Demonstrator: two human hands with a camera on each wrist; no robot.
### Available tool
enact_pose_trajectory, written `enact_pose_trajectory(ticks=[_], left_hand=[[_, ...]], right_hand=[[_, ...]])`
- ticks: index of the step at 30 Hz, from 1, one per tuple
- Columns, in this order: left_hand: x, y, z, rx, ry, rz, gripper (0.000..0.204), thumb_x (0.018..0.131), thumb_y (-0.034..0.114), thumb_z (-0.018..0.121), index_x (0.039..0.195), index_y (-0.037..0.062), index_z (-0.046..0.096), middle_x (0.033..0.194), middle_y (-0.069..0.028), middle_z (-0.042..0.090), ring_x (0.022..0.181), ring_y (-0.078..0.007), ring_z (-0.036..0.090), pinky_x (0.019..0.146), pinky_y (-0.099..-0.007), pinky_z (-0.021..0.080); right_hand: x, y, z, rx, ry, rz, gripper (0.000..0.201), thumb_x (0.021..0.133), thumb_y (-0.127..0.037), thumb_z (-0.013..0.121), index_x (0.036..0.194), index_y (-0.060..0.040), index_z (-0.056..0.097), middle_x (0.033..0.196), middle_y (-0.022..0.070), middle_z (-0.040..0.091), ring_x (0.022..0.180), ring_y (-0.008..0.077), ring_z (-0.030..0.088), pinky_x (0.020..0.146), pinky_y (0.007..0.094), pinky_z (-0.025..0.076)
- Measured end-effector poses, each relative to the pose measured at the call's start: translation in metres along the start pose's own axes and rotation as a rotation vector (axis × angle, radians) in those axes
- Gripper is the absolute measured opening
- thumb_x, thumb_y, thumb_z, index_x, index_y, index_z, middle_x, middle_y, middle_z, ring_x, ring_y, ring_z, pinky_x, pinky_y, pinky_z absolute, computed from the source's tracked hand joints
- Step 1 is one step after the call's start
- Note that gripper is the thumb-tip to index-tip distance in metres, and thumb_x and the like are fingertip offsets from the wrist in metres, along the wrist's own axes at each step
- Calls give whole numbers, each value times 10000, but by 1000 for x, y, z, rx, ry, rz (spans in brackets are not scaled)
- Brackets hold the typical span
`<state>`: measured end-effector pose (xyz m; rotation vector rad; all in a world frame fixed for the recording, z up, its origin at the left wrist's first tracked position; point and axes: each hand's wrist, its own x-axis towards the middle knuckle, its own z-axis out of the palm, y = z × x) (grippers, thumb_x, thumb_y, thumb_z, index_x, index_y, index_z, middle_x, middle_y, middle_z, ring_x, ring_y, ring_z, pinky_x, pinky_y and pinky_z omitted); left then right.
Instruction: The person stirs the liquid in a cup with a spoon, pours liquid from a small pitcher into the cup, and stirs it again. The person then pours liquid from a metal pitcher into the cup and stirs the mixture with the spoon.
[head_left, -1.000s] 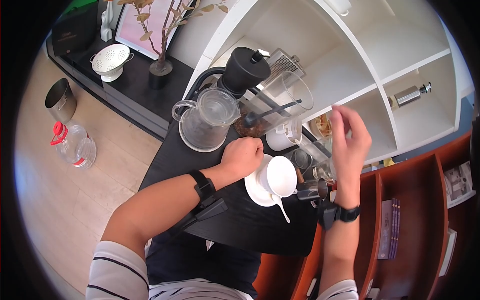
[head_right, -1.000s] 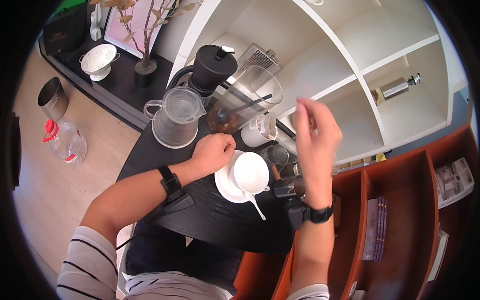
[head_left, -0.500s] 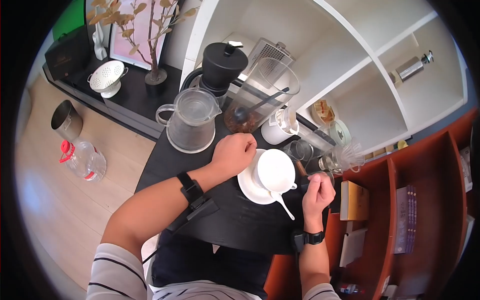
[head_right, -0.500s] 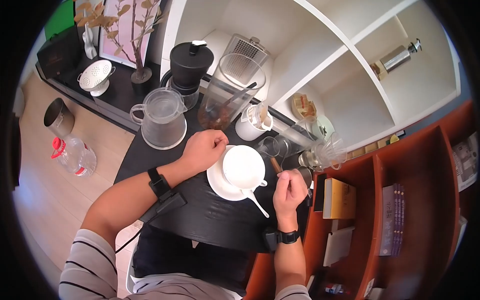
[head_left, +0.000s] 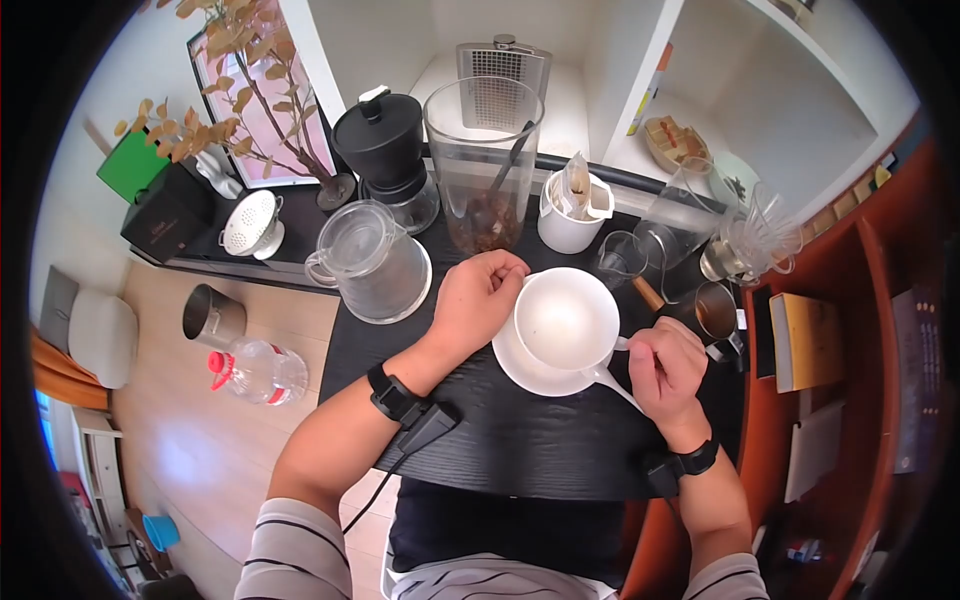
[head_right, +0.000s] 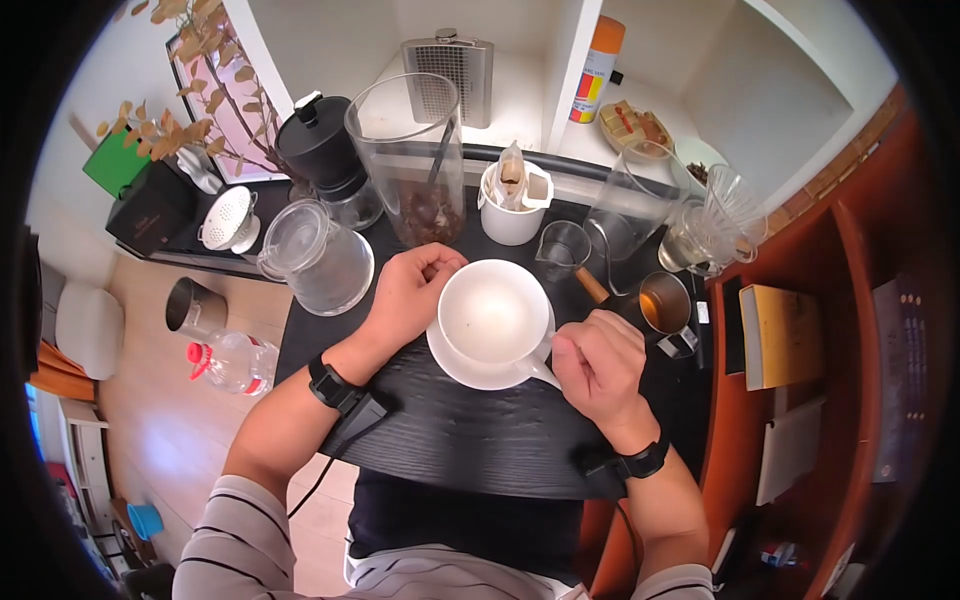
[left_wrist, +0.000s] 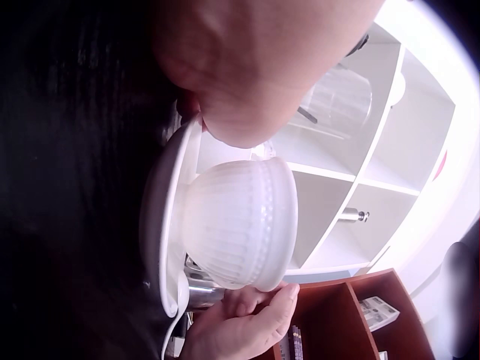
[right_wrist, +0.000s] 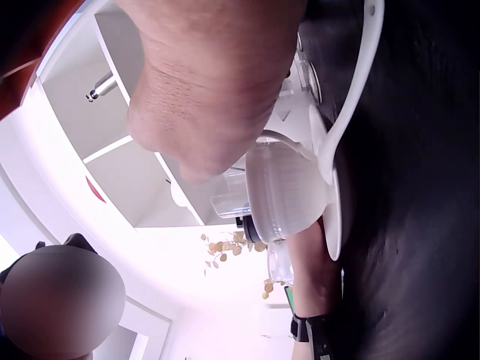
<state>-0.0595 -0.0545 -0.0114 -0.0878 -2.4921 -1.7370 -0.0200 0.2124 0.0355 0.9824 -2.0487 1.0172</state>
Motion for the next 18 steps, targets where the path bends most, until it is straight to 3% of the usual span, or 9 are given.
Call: enact_pose_trajectory(ticks=[5,18], left_hand=[[0,4,-1,-38,-4,10,189,1024,158,686,1030,-6,780,775,-54,746,683,-90,662,660,-278,533],[0,4,0,-44,-15,-14,203,1044,166,683,1018,-7,786,777,-34,746,701,-70,654,667,-269,531]], right_hand=[[3,-6,0,-17,-9,21,86,865,-29,780,866,-43,696,604,30,493,516,220,527,518,358,408],[1,-9,0,7,-48,48,139,839,-71,816,939,-53,721,622,52,571,510,244,565,514,364,443]])
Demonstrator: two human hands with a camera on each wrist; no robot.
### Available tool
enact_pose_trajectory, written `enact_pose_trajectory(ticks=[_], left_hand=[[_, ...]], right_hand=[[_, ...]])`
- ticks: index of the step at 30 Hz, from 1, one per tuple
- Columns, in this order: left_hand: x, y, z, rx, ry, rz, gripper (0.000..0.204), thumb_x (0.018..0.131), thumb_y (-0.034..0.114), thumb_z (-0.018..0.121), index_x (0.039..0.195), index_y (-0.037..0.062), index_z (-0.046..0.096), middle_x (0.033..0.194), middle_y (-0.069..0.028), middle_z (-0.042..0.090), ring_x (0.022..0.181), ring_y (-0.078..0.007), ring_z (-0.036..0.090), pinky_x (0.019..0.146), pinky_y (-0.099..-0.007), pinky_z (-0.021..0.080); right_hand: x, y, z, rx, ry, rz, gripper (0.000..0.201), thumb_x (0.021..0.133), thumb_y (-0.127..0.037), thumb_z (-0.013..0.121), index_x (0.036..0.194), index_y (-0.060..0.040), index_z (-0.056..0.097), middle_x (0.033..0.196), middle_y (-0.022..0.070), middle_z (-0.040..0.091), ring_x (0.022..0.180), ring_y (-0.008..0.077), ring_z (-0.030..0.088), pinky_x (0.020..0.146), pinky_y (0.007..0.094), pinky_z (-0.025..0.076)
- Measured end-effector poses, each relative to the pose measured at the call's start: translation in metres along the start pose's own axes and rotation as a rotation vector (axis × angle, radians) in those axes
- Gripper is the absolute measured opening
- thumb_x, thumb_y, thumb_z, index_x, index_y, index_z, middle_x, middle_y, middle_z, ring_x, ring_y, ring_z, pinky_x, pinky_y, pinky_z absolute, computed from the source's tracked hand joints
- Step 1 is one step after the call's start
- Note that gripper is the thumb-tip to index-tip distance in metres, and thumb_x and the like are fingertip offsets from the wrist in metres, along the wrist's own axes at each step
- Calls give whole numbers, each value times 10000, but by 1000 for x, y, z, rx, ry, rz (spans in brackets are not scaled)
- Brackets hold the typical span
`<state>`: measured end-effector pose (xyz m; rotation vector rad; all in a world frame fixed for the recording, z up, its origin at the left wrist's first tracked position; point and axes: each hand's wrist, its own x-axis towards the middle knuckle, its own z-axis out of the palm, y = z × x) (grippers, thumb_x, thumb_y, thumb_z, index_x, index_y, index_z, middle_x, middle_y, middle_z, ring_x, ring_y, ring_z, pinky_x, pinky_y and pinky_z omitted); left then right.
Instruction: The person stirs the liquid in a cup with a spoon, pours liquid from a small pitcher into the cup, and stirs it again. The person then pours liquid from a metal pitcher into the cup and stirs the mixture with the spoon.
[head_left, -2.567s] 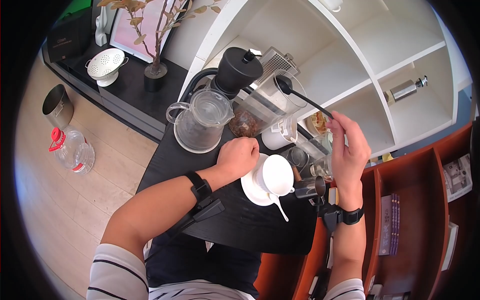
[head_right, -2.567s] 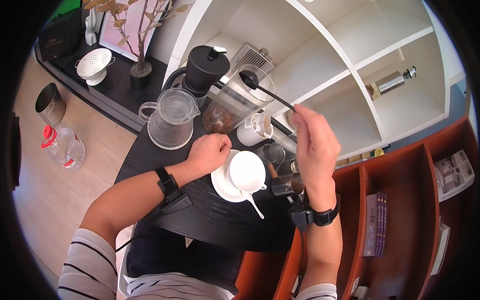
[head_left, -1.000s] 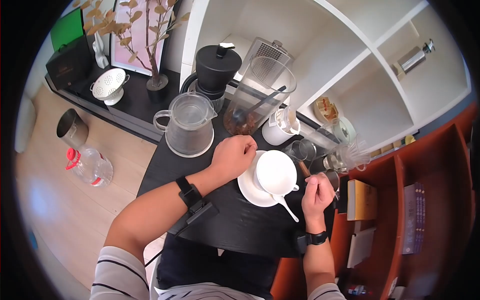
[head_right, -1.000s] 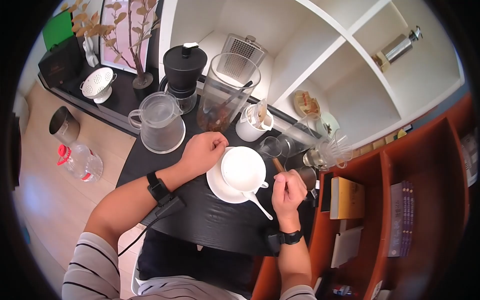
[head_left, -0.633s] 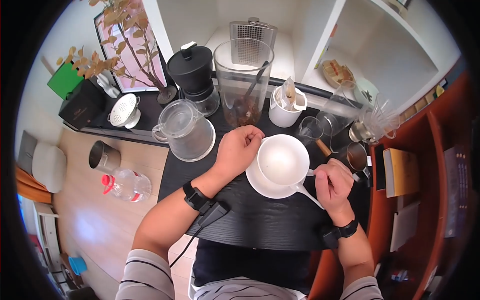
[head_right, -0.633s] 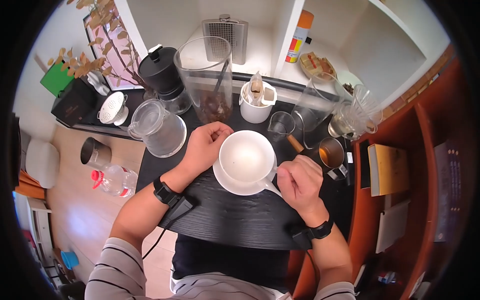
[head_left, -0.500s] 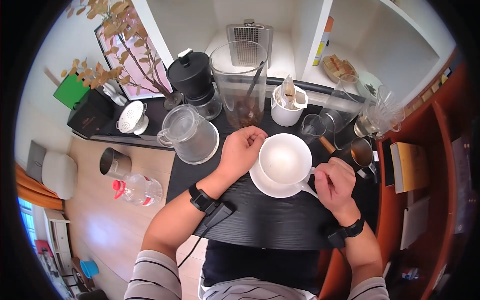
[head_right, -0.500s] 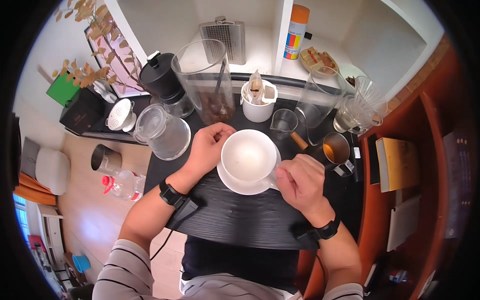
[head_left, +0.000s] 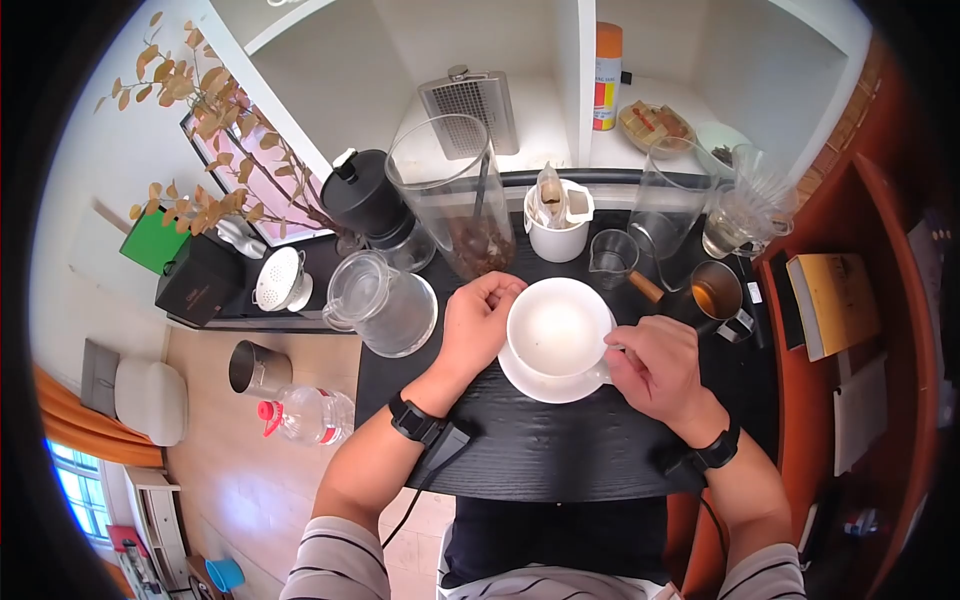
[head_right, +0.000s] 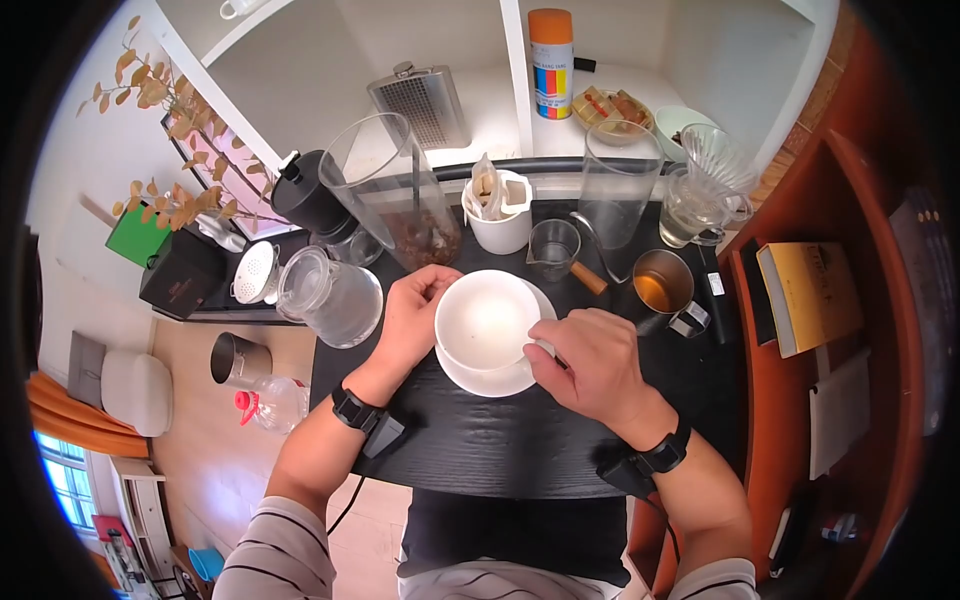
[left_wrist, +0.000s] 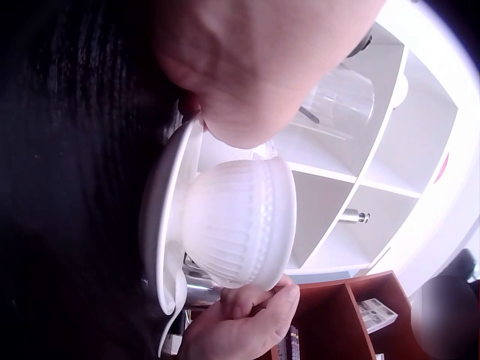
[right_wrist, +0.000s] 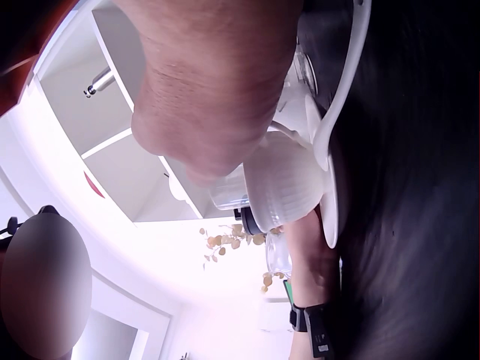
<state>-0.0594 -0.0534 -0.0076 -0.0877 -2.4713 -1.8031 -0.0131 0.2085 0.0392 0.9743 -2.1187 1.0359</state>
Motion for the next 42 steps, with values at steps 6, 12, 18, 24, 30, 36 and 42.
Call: enact_pose_trajectory(ticks=[6,12,18,24,30,36,42], left_hand=[[-3,3,-3,-8,-48,14,234,1089,191,676,1061,-27,757,801,39,699,719,-9,579,660,-210,477],[-2,7,-1,34,7,-3,185,1045,148,675,1025,5,790,770,-26,740,684,-69,649,657,-263,525],[-3,10,-1,67,0,-13,182,1043,156,683,1023,11,791,774,-27,743,684,-70,651,655,-265,524],[-1,-2,0,22,-2,4,182,1046,161,693,1022,11,792,778,-15,735,693,-60,631,658,-254,516],[-2,-1,-2,9,-43,12,173,1055,139,691,1071,-13,772,839,3,749,724,-38,621,675,-228,514],[-1,0,0,-42,-37,30,178,1057,142,691,1081,-17,767,843,-1,747,731,-40,633,676,-224,515],[1,-12,-2,-33,-18,37,165,1035,133,702,1045,-14,775,808,-3,742,710,-47,628,675,-234,514]], right_hand=[[0,-3,1,4,-22,-19,182,827,-64,825,979,-52,726,616,41,559,498,229,551,500,357,431],[-1,-3,0,18,-27,2,218,823,-61,832,1018,-50,737,595,29,532,491,215,543,498,352,428],[0,-4,-1,16,-28,9,216,822,-69,835,1016,-51,742,594,30,535,491,216,545,500,354,435],[-1,-4,-1,14,-25,-5,230,839,-109,840,1036,-55,734,664,50,614,548,244,613,537,371,489],[-3,-7,-2,19,8,-26,244,850,-131,846,1053,-63,728,703,58,645,586,259,646,565,382,520],[-3,-8,-3,10,25,-57,245,853,-131,847,1057,-65,728,698,56,639,580,259,638,560,380,511],[-2,-8,-5,-9,46,-75,237,851,-104,833,1059,-50,734,649,46,580,533,235,582,524,366,456]])
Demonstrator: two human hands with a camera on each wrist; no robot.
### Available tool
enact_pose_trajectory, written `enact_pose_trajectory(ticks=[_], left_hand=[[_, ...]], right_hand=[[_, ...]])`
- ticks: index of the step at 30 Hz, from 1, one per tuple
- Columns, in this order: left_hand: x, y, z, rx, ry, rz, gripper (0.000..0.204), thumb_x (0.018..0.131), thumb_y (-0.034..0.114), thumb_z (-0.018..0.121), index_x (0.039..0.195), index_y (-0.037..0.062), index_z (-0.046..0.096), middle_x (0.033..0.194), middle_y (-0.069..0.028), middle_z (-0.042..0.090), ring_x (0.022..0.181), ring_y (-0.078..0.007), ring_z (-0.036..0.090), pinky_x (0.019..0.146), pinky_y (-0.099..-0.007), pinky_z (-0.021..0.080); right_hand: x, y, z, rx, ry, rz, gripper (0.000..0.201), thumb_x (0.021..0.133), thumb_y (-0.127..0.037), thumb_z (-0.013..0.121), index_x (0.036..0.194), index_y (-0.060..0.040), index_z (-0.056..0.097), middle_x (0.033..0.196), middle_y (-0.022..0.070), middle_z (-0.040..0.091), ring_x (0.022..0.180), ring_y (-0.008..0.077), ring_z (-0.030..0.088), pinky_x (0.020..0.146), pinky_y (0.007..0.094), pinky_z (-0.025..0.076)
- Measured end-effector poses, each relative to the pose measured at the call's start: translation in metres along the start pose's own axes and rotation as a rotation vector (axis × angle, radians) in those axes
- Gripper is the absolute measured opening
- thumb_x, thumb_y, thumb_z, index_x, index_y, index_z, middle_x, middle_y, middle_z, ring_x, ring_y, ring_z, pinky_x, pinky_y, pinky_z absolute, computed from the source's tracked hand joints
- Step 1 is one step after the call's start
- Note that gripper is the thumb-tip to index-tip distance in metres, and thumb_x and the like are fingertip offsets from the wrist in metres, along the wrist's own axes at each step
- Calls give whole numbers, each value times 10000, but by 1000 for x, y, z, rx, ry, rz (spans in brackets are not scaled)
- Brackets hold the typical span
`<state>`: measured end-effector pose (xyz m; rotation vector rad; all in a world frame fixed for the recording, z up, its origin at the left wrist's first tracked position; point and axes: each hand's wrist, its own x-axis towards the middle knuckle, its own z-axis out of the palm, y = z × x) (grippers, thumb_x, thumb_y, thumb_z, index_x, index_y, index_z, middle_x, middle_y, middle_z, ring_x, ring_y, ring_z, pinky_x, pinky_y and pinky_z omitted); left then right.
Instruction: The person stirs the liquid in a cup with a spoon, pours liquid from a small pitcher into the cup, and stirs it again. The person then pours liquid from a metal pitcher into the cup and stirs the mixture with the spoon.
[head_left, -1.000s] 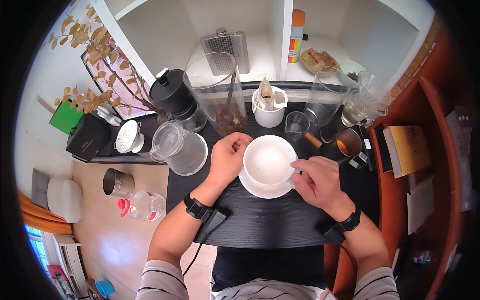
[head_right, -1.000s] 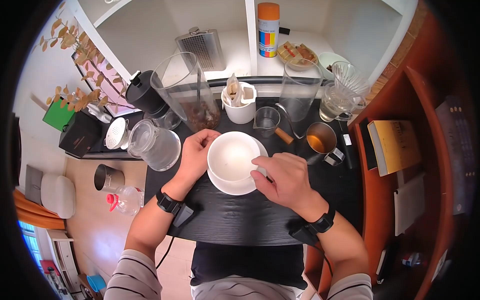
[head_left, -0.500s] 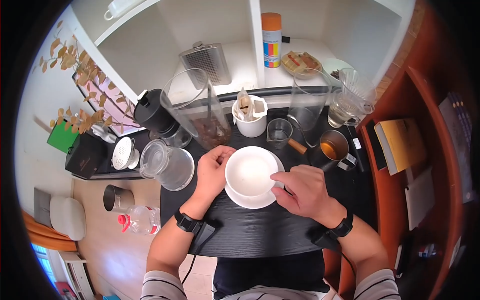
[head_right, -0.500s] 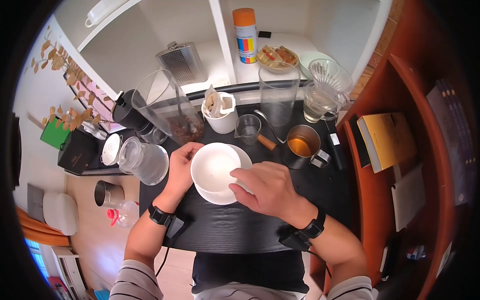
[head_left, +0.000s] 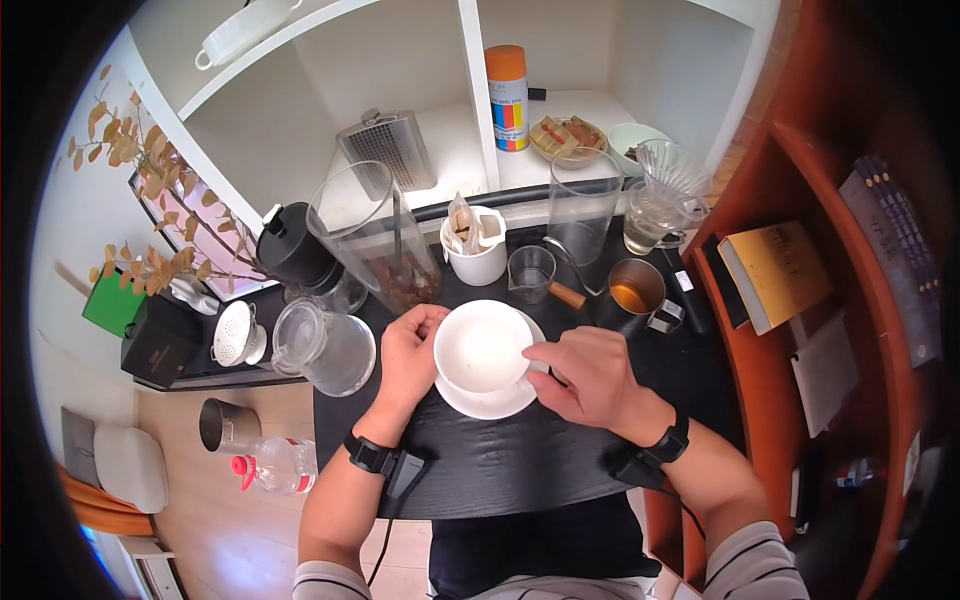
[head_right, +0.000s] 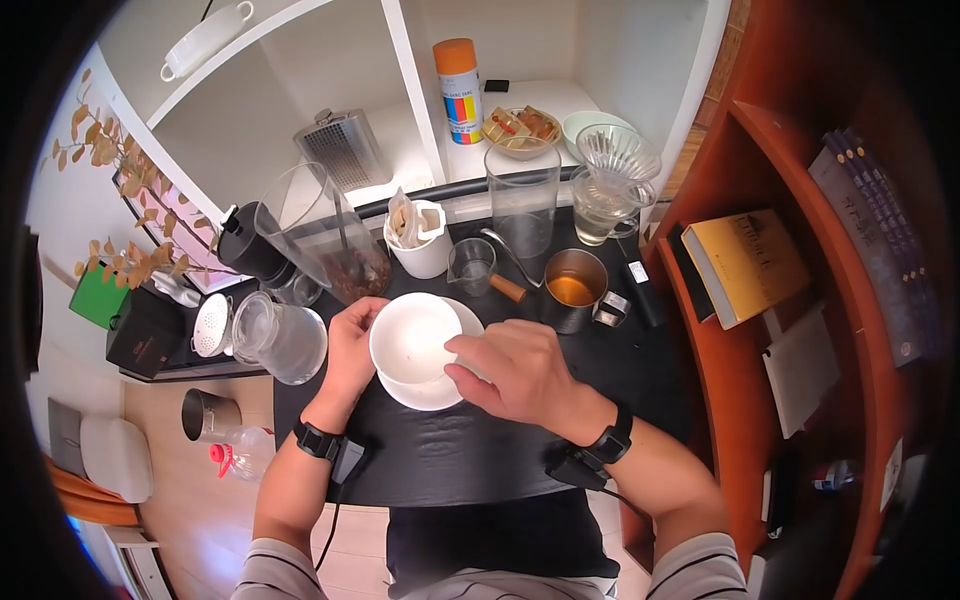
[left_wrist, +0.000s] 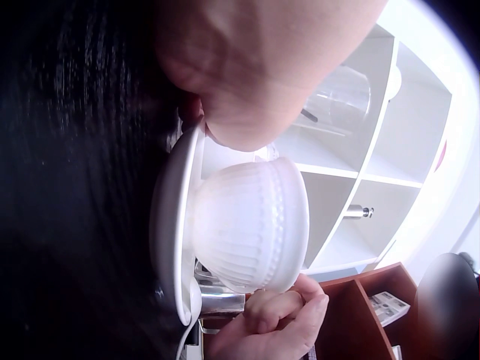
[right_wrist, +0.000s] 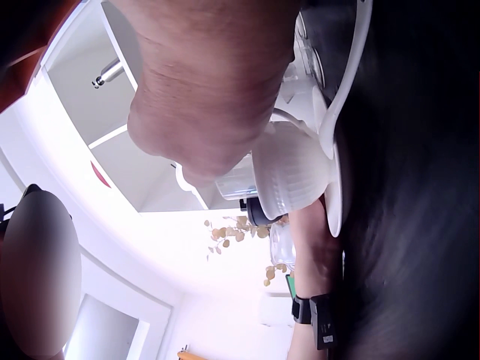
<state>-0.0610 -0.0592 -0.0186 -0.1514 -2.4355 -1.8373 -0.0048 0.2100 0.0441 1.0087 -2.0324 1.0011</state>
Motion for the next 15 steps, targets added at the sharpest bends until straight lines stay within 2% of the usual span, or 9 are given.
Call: enact_pose_trajectory(ticks=[1,5,8,12,15], left_hand=[[0,-1,1,2,3,3,162,1028,130,703,1032,-15,776,796,-6,738,704,-50,627,672,-240,514],[1,2,1,51,8,25,158,1016,122,700,1007,-17,775,777,-15,732,694,-60,624,668,-254,516],[2,-3,1,43,10,25,165,1018,124,693,999,-19,772,777,-19,733,695,-62,625,671,-262,520],[2,2,1,62,24,33,171,1017,130,684,1005,-13,776,750,-20,721,684,-72,630,673,-267,525],[0,8,2,67,24,35,169,1014,130,680,996,-8,776,745,-28,721,676,-82,640,670,-271,527]], right_hand=[[0,-1,-3,-23,-23,37,225,848,-104,840,1040,-54,735,672,57,610,563,254,617,546,377,490],[5,1,-9,-48,17,44,186,837,-80,830,998,-44,745,676,66,618,557,257,607,537,379,479],[10,7,-21,-183,151,9,124,842,-45,803,951,-17,751,704,90,647,556,249,599,537,368,474],[3,9,-48,-335,356,228,69,954,-22,736,1020,-4,738,734,78,634,580,189,575,559,326,466],[-16,6,-63,-435,388,381,80,1017,-34,691,1076,14,715,892,111,654,741,193,623,661,316,499]])
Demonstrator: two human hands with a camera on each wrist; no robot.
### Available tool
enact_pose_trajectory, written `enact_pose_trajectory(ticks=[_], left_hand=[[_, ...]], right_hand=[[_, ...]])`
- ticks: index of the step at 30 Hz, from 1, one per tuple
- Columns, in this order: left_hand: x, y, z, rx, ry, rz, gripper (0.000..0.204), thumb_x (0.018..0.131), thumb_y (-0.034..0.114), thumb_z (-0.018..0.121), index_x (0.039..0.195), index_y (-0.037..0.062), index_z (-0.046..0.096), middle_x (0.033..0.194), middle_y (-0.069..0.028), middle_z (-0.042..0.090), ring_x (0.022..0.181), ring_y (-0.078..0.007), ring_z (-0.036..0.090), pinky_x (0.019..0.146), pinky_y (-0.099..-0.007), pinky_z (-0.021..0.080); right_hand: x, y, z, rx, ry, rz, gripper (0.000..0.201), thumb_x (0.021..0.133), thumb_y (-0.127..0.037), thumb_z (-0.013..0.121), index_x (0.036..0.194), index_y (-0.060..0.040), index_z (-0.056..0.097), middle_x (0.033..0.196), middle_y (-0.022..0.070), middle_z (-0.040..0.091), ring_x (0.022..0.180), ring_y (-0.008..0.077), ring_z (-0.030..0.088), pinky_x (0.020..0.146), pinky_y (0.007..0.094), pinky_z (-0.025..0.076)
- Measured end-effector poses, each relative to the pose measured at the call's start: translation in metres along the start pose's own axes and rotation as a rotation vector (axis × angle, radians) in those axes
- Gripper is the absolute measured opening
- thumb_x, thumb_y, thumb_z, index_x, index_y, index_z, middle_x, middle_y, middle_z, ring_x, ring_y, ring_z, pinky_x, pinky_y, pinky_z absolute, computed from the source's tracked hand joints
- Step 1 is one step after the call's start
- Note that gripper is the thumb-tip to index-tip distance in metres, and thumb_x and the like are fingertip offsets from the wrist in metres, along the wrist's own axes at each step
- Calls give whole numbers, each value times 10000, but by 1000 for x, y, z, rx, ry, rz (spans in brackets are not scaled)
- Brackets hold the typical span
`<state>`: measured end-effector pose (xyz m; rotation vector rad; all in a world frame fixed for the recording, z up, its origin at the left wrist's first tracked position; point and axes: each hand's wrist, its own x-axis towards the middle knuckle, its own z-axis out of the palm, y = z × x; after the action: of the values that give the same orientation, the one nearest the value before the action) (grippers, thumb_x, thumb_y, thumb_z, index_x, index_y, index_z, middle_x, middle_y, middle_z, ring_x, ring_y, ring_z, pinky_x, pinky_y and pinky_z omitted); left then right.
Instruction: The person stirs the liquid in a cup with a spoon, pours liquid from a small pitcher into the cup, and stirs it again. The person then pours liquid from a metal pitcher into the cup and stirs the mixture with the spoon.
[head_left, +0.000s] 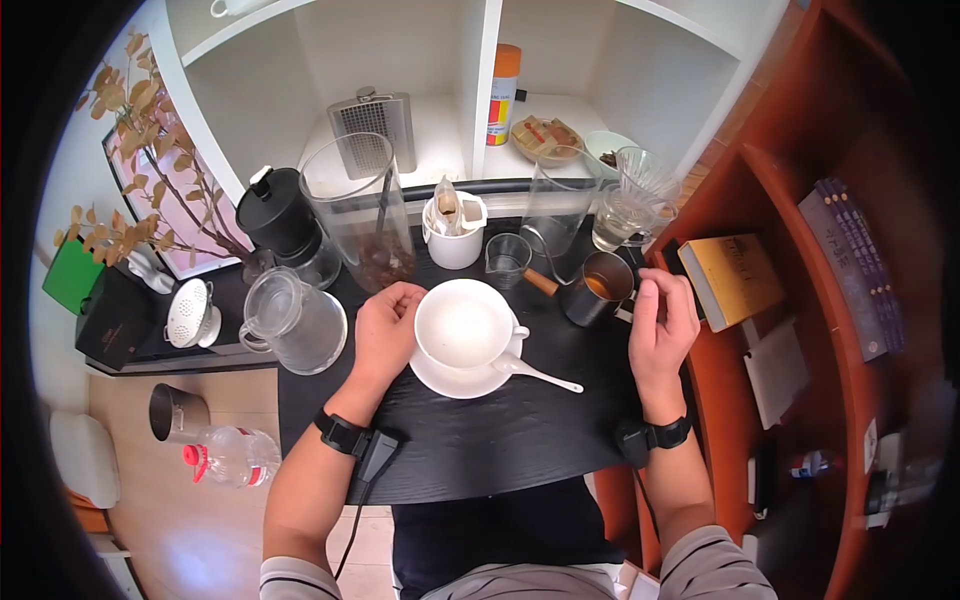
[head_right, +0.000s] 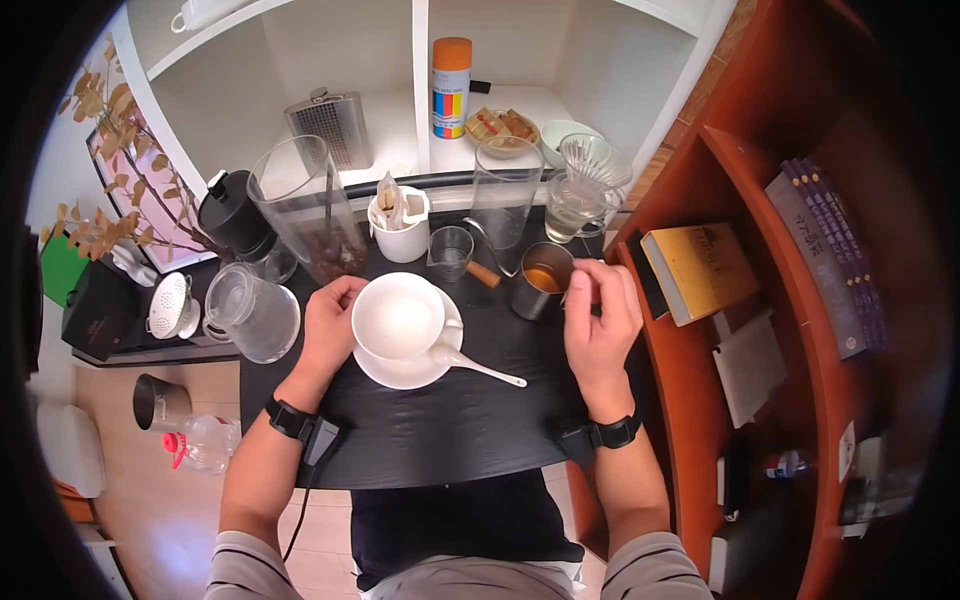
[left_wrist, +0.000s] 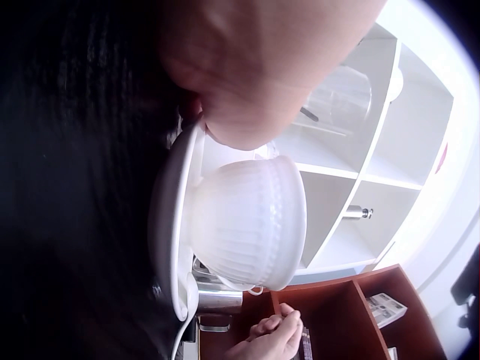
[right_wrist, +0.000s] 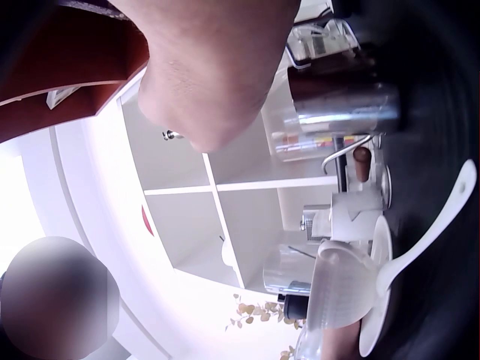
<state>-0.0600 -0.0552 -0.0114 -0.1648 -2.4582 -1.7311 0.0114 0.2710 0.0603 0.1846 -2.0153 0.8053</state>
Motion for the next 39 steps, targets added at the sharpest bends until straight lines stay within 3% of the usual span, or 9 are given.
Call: enact_pose_trajectory(ticks=[2,7,11,13,14,17,21,23,39], left_hand=[[1,0,0,25,3,0,168,1012,132,674,987,2,778,749,-41,730,671,-98,657,668,-280,532],[0,6,-2,46,7,6,174,1009,142,667,988,16,784,765,-58,746,669,-126,680,669,-300,538],[-1,8,-2,56,7,-24,173,1004,156,674,992,25,786,774,-69,755,674,-145,696,674,-312,540],[-1,5,-1,51,16,-7,172,1005,157,673,993,27,786,777,-72,757,676,-154,701,674,-315,540],[-1,4,0,52,20,8,171,1005,157,672,995,29,785,781,-75,759,678,-163,706,675,-319,540],[0,2,0,46,21,15,170,1003,160,670,993,33,783,791,-84,763,683,-186,715,675,-332,542],[-1,4,0,69,18,15,177,1034,141,690,1002,-13,770,769,-31,735,699,-75,646,668,-272,522],[0,0,1,56,37,16,166,990,172,678,990,42,782,790,-85,755,688,-212,714,669,-357,543],[1,-2,2,55,28,-6,158,977,178,693,984,49,784,801,-88,753,688,-238,707,666,-376,540]], right_hand=[[-10,12,-5,-52,8,42,107,1037,-48,668,1113,21,698,990,117,655,822,197,625,725,328,517],[-21,18,-6,-142,24,96,154,1051,-84,668,1158,26,682,1058,99,651,775,169,575,708,323,506],[-25,30,-2,-101,-79,279,206,1080,-169,663,1153,22,689,969,78,665,730,146,560,696,313,500],[-31,39,-1,130,-148,510,256,1108,-231,637,1142,17,691,887,49,681,734,116,559,681,314,499],[-36,47,1,133,-160,482,279,1139,-298,586,1118,-41,691,859,-12,667,649,32,480,585,213,384],[-36,45,-2,211,-187,573,266,1138,-281,593,1039,-45,668,840,-20,643,648,31,479,580,209,378],[-38,50,-3,256,-201,576,267,1138,-265,596,972,-60,638,809,-31,604,642,29,473,572,211,374],[-40,52,-1,229,-133,534,271,1125,-268,631,972,-44,643,770,-57,560,637,23,453,556,226,353],[-38,53,-1,99,-84,574,271,1125,-256,611,1001,-17,640,805,-9,636,671,55,483,615,259,411]])
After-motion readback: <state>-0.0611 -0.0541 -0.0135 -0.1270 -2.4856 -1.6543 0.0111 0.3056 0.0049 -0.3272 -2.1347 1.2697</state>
